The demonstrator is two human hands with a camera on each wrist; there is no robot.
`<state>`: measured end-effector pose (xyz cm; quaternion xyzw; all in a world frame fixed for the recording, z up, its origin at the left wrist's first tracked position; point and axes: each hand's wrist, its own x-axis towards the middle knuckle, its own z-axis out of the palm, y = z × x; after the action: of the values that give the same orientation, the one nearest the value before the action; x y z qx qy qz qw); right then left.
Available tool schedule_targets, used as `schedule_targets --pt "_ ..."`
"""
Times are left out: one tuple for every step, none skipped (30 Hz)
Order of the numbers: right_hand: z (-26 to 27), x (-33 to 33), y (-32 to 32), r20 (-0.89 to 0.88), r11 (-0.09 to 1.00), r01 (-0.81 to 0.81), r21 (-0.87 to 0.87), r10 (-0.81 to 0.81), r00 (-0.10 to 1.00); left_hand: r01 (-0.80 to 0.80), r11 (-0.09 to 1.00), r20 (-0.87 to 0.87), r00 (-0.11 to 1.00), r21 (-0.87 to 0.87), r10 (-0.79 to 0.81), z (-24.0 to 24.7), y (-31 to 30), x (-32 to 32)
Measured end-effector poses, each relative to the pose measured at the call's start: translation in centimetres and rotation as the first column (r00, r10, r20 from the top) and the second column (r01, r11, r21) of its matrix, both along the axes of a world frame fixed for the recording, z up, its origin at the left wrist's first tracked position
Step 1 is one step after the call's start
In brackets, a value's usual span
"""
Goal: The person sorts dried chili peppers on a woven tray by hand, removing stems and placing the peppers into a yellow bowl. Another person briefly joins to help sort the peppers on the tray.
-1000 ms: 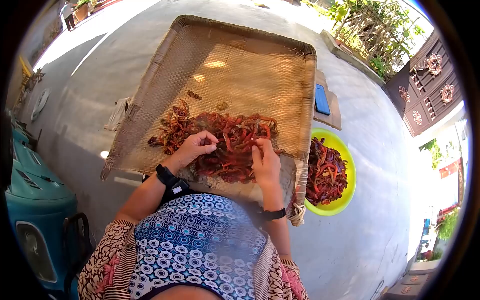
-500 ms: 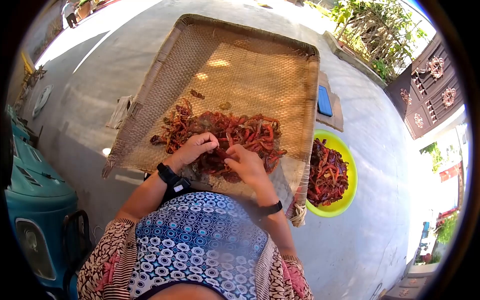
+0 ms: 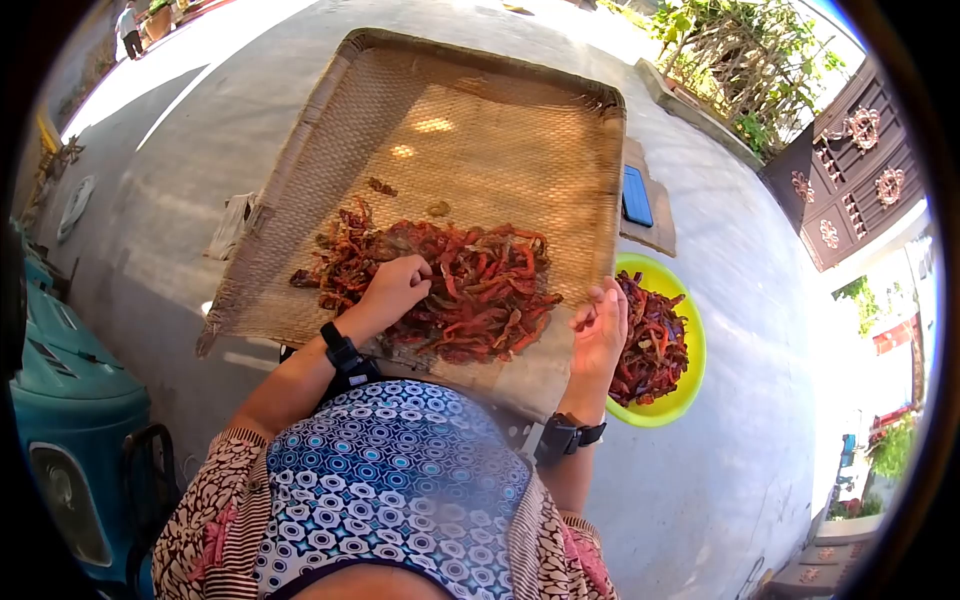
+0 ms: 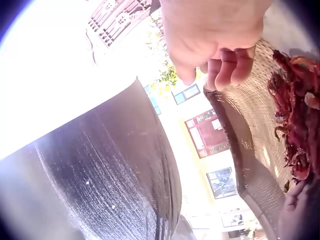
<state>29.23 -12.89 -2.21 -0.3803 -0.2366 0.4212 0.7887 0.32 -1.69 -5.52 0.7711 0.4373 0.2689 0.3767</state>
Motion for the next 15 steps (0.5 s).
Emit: schedule_targets --pt "-0.7 -0.4 0.4 0.18 0.995 -0.028 -0.101 0.046 0.983 -0.011 0.999 -0.027 1.0 0.038 0.012 -0.2 0.0 0.2" --pt "-1.2 -0.8 0.9 0.347 0.978 -0.037 -0.204 0.107 0.932 -0.021 0.997 -0.054 0.998 0.076 0.025 -0.6 0.0 0.4" --pt "-1.3 -1.7 1.3 0.482 0.963 -0.034 -0.268 0.164 0.86 -0.029 0.993 -0.083 0.996 0.115 0.039 -0.9 -0.1 0.5" --pt "-1.3 -2.8 1.9 0.6 0.944 -0.02 -0.33 0.226 0.768 -0.034 0.994 -0.042 0.998 0.102 0.039 -0.7 -0.3 0.4" --pt "-1.3 -3.7 2.5 0.697 0.922 0.004 -0.388 0.291 0.656 -0.038 0.995 -0.003 0.999 0.09 0.039 -0.4 -0.4 0.2" --pt "-1.4 -4.4 3.2 0.746 0.914 0.044 -0.404 0.302 0.593 -0.042 0.996 0.036 0.999 0.078 0.039 0.0 -0.5 0.0" --pt "-1.5 -5.1 3.8 0.789 0.905 0.086 -0.418 0.314 0.528 -0.04 0.995 0.038 0.999 0.096 0.037 0.4 -0.6 -0.3" --pt "-1.6 -5.4 4.2 0.825 0.894 0.13 -0.429 0.329 0.46 -0.039 0.993 0.04 0.999 0.112 0.034 0.8 -0.7 -0.6" --pt "-1.8 -5.6 4.5 0.843 0.896 0.142 -0.421 0.328 0.427 -0.039 0.991 0.044 0.998 0.128 0.033 1.0 -0.7 -0.8" --pt "-1.9 -5.7 4.8 0.86 0.899 0.153 -0.411 0.327 0.391 -0.044 0.985 0.093 0.995 0.165 0.029 0.9 -0.8 -0.9" --pt "-1.9 -5.8 5.0 0.877 0.902 0.162 -0.4 0.325 0.354 -0.052 0.978 0.143 0.989 0.202 0.023 0.8 -0.8 -0.9" --pt "-1.5 -6.1 4.8 0.85 0.899 0.144 -0.414 0.325 0.414 -0.063 0.969 0.193 0.981 0.238 0.017 0.8 -0.8 -1.0" --pt "-0.7 -6.4 4.3 0.82 0.895 0.126 -0.427 0.325 0.472 -0.041 0.991 0.252 0.968 0.13 0.007 1.6 -1.0 -1.0" --pt "0.0 -6.7 3.7 0.785 0.891 0.107 -0.44 0.324 0.528 -0.011 1.0 0.311 0.95 0.02 0.004 2.6 -1.3 -1.2" --pt "0.3 -6.7 3.2 0.759 0.912 0.074 -0.404 0.289 0.584 0.027 0.996 0.37 0.929 -0.087 0.007 3.3 -1.4 -1.3"
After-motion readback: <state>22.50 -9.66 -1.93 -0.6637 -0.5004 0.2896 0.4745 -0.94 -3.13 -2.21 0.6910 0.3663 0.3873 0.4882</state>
